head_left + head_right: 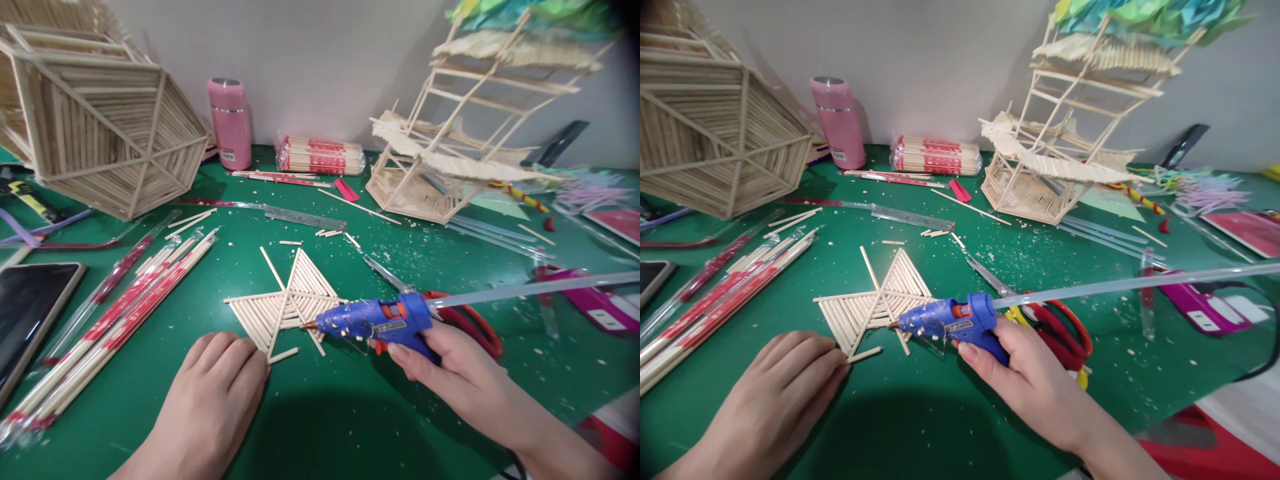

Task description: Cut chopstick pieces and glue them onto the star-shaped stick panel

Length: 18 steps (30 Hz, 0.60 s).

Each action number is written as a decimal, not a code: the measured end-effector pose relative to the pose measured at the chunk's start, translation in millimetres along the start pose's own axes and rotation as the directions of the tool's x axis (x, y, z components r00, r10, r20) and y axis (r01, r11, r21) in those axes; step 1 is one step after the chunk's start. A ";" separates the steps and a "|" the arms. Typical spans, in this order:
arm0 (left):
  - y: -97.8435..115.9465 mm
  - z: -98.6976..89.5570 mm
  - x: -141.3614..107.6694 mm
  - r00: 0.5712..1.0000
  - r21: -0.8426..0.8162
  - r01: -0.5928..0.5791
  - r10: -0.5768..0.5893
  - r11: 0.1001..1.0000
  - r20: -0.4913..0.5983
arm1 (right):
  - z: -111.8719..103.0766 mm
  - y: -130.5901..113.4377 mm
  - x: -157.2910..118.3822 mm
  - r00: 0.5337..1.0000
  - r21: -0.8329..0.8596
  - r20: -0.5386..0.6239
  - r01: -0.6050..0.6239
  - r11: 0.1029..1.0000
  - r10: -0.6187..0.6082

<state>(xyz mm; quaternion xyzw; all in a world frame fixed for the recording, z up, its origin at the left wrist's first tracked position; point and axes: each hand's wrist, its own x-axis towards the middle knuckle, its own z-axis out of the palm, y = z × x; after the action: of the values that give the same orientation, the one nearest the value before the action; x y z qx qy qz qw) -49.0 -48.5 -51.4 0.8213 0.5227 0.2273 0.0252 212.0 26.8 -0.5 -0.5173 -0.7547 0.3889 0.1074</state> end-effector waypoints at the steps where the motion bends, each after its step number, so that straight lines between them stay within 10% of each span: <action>1: -0.3 0.5 -0.5 1.000 -0.005 0.003 -0.003 1.000 0.000 | 0.0 -1.2 0.5 1.000 -0.001 0.006 0.007 1.000 -0.007; 8: -0.6 0.2 -0.5 1.000 -0.004 -0.017 0.017 1.000 -0.002 | -4.4 -2.4 -1.3 1.000 0.029 -0.017 0.000 1.000 0.000; 18: 0.3 -0.6 2.7 1.000 -0.005 -0.010 0.009 1.000 -0.028 | -43.7 40.9 21.5 0.939 0.081 -0.337 -0.044 0.996 0.069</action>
<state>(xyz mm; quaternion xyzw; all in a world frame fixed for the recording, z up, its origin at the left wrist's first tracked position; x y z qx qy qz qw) -48.0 -46.4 -49.8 0.8204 0.5185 0.2402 0.0187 255.7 72.8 -4.8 -0.5938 -0.6951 0.3240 0.2433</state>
